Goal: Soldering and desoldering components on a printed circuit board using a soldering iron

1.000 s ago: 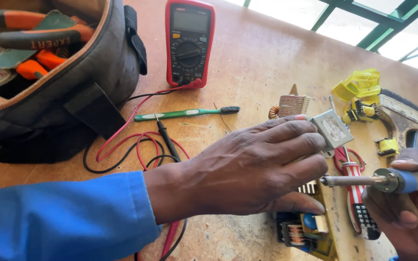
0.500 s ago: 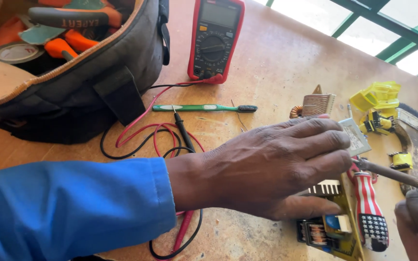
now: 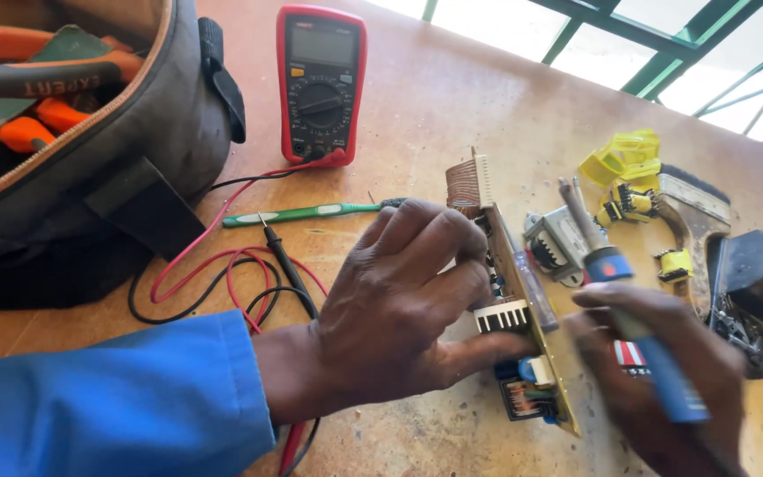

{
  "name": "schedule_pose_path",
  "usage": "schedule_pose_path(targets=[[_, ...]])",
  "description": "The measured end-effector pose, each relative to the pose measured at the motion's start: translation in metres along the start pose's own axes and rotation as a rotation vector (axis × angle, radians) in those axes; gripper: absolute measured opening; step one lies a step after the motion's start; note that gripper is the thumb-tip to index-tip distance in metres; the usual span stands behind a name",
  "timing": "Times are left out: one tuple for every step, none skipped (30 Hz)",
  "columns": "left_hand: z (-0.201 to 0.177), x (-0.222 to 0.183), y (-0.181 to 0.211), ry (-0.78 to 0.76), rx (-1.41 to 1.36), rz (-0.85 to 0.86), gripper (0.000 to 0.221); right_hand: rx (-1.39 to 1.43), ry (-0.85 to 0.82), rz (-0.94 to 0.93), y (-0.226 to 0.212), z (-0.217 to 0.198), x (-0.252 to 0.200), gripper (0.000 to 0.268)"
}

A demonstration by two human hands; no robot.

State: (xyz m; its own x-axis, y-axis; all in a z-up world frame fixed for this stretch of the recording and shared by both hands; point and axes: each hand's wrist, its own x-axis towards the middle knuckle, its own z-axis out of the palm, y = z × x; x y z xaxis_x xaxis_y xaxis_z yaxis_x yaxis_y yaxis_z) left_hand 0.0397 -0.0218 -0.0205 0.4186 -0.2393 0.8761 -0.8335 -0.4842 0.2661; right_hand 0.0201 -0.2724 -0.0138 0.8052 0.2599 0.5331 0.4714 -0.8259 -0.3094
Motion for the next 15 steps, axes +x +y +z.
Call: schedule_pose_path(targets=[[0.001,-0.001,0.0,-0.003,-0.001,0.001,0.043,0.001,0.001,0.003,-0.001,0.005,0.0,0.031],[0.001,-0.002,0.001,-0.016,-0.054,-0.045,0.04,-0.015,-0.022,-0.041,-0.003,0.01,0.0,0.032],[0.003,-0.003,0.001,-0.026,-0.11,-0.089,0.038,-0.034,-0.044,-0.086,-0.003,0.014,0.0,0.032],[0.003,-0.002,0.001,-0.026,-0.113,-0.085,0.038,-0.037,-0.042,-0.085,0.0,0.016,-0.001,0.032],[0.004,-0.001,0.001,-0.026,-0.122,-0.068,0.037,-0.112,-0.061,-0.087,0.002,0.018,-0.002,0.034],[0.003,-0.001,0.001,-0.025,-0.132,-0.051,0.037,-0.187,-0.08,-0.089,0.005,0.02,-0.003,0.036],[0.003,0.0,0.001,-0.022,-0.129,-0.053,0.037,-0.187,-0.081,-0.094,0.001,0.018,-0.001,0.036],[0.002,0.001,0.002,-0.006,-0.159,-0.036,0.036,-0.143,-0.128,-0.029,-0.002,0.017,0.002,0.044],[0.001,0.002,0.003,0.008,-0.189,-0.019,0.035,-0.099,-0.174,0.037,-0.006,0.015,0.003,0.051],[-0.001,0.002,0.004,0.009,-0.188,-0.021,0.035,-0.098,-0.176,0.035,-0.006,0.015,0.003,0.051],[-0.003,0.003,0.005,-0.021,-0.188,-0.018,0.036,-0.08,-0.146,0.016,-0.006,0.015,0.003,0.043],[-0.004,0.005,0.006,-0.051,-0.189,-0.015,0.037,-0.061,-0.116,-0.004,-0.006,0.014,0.004,0.036],[-0.003,0.005,0.007,-0.05,-0.189,-0.013,0.037,-0.062,-0.114,-0.005,-0.008,0.015,0.002,0.036],[-0.003,0.005,0.007,-0.049,-0.221,-0.017,0.035,-0.026,0.007,0.003,-0.011,0.016,0.0,0.037],[-0.003,0.005,0.007,-0.047,-0.25,-0.023,0.033,0.014,0.128,0.008,-0.013,0.019,-0.001,0.039]])
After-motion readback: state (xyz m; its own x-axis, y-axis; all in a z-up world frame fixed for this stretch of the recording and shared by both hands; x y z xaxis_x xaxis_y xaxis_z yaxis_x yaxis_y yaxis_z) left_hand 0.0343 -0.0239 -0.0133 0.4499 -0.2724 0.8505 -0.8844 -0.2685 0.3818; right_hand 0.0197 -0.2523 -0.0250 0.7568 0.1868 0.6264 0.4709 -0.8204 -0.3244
